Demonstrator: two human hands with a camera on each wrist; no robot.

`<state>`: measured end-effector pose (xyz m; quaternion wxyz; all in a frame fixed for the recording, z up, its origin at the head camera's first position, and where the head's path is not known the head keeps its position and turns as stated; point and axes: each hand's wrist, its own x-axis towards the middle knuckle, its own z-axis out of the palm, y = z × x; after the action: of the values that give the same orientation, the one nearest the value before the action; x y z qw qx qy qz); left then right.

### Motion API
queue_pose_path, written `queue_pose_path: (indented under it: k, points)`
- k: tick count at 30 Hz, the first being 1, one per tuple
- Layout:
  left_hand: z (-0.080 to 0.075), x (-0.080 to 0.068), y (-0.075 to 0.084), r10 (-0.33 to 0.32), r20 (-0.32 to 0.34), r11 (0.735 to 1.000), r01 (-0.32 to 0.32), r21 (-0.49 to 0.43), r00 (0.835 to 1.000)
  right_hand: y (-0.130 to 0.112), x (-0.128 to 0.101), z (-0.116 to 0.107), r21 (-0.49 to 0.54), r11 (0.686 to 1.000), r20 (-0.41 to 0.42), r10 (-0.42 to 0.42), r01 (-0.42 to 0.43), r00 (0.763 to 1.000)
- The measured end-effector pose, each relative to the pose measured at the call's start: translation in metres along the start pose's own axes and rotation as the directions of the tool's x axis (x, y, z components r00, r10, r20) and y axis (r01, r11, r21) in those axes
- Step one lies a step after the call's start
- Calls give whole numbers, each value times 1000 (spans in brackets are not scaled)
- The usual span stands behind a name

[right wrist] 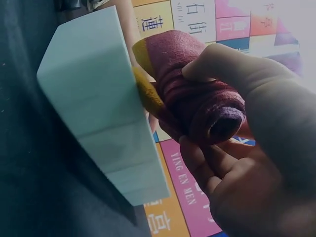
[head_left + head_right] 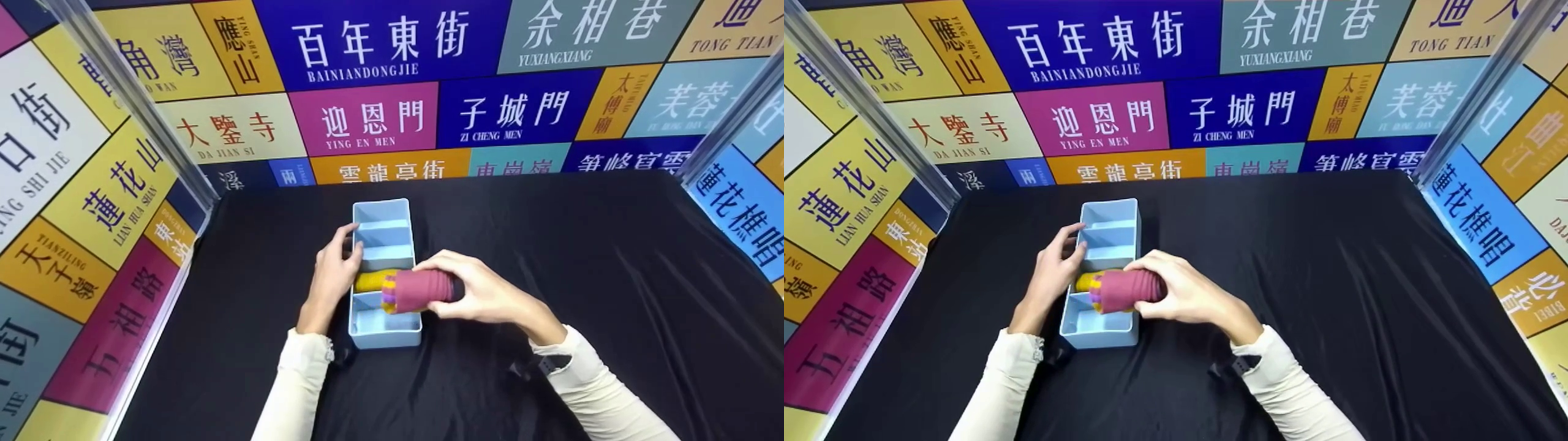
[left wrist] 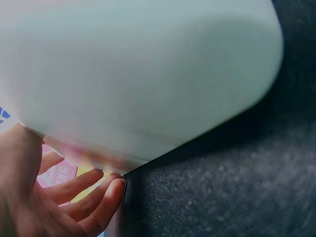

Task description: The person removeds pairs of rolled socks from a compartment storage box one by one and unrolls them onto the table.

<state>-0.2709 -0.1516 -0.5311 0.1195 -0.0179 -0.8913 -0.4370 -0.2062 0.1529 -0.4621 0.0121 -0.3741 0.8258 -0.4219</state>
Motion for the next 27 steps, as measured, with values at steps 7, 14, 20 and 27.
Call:
queue_pose_path:
  k: [7, 14, 20, 27]
  points:
    - [0, -1, 1, -3, 4, 1000, 3, -1, 1000, 7, -8, -7, 6, 999, -22, 41, -40, 999]
    - [0, 0, 1, 1, 9, 1000, -1, -1, 1000, 18, -16, -16, 31, 998, -22, 49, -48, 999]
    - [0, 0, 1, 9, 12, 1000, -9, 6, 1000, 33, -27, -23, 49, 997, -24, 63, -62, 998]
    - [0, 0, -1, 6, 19, 1000, -6, -2, 1000, 54, -37, -31, 33, 993, 17, 114, -114, 993]
